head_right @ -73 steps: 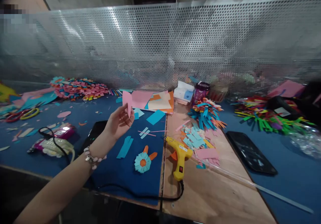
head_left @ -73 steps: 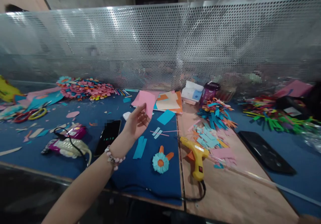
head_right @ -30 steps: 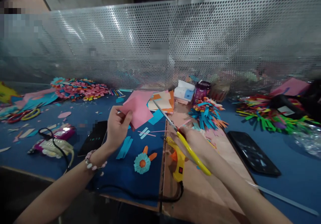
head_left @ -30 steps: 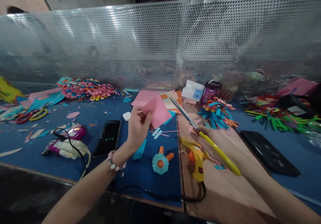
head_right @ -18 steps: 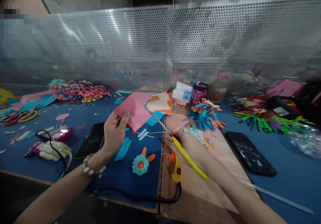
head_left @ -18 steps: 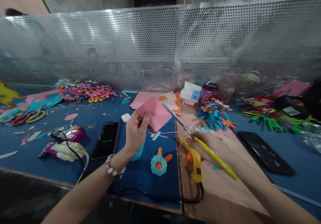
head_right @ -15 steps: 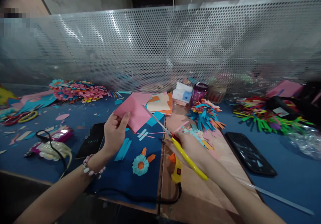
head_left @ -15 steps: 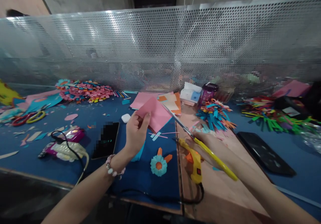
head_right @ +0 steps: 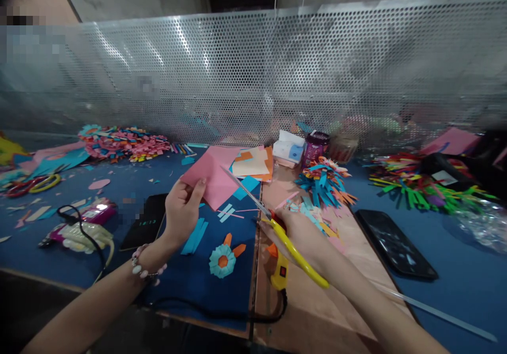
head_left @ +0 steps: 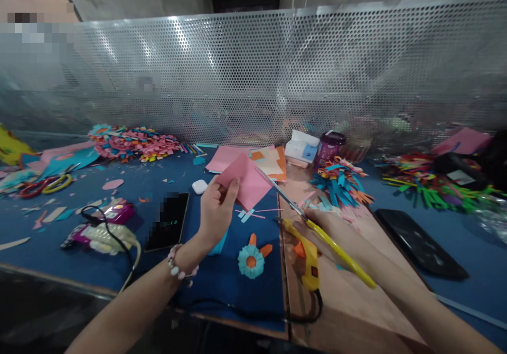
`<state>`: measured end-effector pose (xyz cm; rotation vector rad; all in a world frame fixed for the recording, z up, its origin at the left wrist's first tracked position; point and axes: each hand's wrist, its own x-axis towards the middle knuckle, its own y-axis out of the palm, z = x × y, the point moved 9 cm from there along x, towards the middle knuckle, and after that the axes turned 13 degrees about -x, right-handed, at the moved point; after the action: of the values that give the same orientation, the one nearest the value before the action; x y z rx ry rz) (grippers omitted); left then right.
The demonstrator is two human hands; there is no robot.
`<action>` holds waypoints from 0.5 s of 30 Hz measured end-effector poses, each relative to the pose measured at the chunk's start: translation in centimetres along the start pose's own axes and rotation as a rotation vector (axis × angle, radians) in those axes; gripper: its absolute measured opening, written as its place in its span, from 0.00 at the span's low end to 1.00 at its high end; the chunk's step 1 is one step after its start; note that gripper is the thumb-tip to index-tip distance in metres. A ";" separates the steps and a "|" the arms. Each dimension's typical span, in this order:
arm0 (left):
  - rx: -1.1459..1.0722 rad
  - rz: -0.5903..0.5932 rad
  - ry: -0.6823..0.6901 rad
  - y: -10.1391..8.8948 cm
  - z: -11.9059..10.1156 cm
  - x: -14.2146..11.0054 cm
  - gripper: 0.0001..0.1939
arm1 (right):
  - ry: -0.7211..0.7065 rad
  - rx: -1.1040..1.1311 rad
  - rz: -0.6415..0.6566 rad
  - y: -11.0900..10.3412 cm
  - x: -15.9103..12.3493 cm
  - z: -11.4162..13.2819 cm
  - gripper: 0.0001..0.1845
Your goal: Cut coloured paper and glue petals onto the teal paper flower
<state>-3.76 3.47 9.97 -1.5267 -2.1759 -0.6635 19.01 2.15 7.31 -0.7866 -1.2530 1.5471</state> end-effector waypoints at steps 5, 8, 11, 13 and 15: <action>-0.022 0.019 -0.015 0.3 0.1 -0.1 0.10 | 0.001 -0.038 -0.026 0.1 -0.1 -0.3 0.20; -0.035 0.019 -0.027 0.3 0.2 -0.2 0.10 | 0.006 -0.041 -0.033 0.5 -0.1 -0.7 0.20; -0.061 0.028 -0.041 0.4 0.4 -0.2 0.09 | 0.018 -0.047 -0.033 0.7 -0.1 -0.9 0.20; -0.064 0.021 -0.042 0.3 0.4 -0.2 0.09 | 0.008 -0.037 -0.035 0.8 0.0 -0.8 0.20; -0.052 0.016 -0.030 0.2 0.4 -0.2 0.09 | -0.002 -0.023 -0.035 0.8 -0.1 -0.6 0.20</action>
<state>-3.55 3.60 9.61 -1.5890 -2.1819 -0.7016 19.38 2.30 6.37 -0.7746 -1.2815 1.5082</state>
